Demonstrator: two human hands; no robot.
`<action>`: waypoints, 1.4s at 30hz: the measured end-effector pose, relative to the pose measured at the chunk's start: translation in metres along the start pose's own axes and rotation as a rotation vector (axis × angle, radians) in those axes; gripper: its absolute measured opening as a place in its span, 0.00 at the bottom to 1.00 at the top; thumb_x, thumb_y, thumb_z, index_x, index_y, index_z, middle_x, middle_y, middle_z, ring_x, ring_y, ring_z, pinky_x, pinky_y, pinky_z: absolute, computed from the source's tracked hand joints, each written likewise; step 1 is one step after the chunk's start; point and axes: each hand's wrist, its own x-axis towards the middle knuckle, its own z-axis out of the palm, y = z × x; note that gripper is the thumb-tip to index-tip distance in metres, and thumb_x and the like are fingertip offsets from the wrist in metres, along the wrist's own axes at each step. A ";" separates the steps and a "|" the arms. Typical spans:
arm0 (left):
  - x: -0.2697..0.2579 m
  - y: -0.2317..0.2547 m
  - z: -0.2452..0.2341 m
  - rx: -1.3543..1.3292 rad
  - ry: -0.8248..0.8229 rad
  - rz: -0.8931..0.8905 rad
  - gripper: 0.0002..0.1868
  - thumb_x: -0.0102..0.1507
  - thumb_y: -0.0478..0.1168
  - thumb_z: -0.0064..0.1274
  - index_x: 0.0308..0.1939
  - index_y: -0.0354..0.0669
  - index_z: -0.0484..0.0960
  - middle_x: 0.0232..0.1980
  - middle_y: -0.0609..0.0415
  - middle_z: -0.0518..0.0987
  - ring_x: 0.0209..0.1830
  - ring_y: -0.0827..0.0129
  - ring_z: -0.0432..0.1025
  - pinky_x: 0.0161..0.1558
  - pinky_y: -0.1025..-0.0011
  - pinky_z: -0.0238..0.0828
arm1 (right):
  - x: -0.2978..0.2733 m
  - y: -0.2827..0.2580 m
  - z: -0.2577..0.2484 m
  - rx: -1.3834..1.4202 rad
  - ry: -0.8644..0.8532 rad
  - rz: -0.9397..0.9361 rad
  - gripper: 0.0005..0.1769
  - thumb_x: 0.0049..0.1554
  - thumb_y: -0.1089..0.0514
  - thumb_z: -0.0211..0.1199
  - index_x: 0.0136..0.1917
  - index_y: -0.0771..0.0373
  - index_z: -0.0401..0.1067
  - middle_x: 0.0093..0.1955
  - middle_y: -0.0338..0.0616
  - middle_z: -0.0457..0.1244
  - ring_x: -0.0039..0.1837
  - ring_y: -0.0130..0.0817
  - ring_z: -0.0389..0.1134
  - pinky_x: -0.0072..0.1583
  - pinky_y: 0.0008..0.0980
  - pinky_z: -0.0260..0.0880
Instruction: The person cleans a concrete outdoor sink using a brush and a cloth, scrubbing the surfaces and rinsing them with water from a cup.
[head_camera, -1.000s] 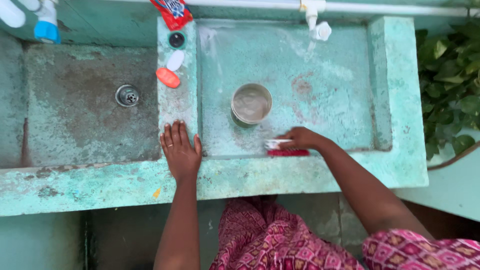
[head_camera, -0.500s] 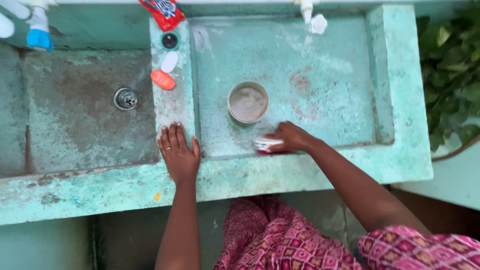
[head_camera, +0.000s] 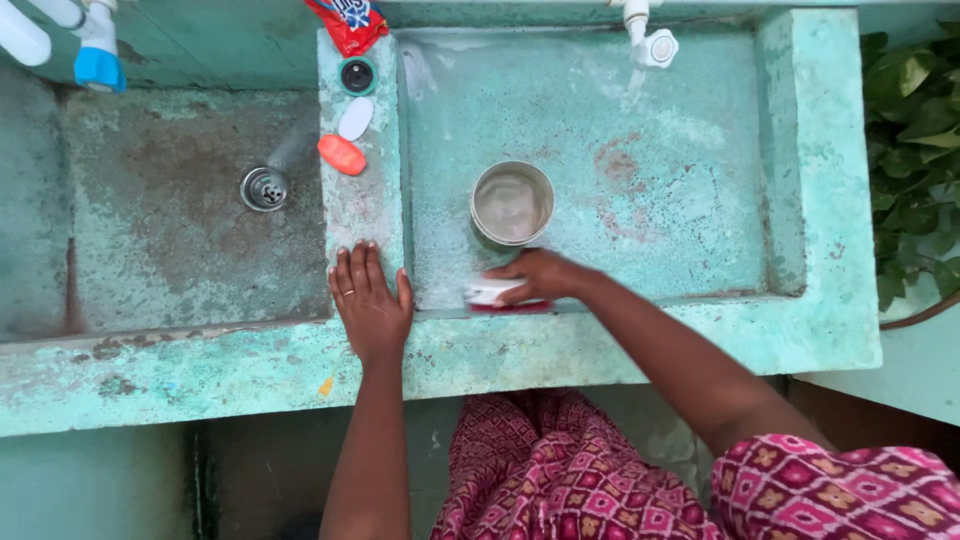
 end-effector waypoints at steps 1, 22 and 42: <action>0.000 0.000 0.000 -0.004 -0.001 -0.003 0.29 0.70 0.48 0.49 0.71 0.35 0.71 0.74 0.45 0.69 0.79 0.49 0.56 0.79 0.48 0.47 | -0.004 0.006 -0.004 -0.063 0.046 -0.124 0.42 0.51 0.29 0.65 0.74 0.43 0.67 0.57 0.48 0.69 0.55 0.47 0.72 0.58 0.46 0.72; -0.003 -0.002 0.005 0.037 0.004 0.027 0.29 0.70 0.48 0.51 0.71 0.35 0.72 0.74 0.44 0.68 0.80 0.49 0.57 0.79 0.48 0.47 | -0.103 0.147 -0.036 0.103 0.093 0.065 0.39 0.47 0.29 0.68 0.69 0.41 0.73 0.62 0.41 0.72 0.61 0.38 0.73 0.64 0.38 0.69; 0.132 0.143 0.165 -0.411 -0.694 -0.178 0.14 0.64 0.45 0.49 0.37 0.38 0.83 0.38 0.39 0.81 0.36 0.49 0.75 0.36 0.55 0.70 | -0.065 0.109 -0.004 -0.027 0.225 -0.052 0.35 0.55 0.30 0.64 0.71 0.42 0.75 0.65 0.50 0.69 0.64 0.46 0.68 0.68 0.41 0.65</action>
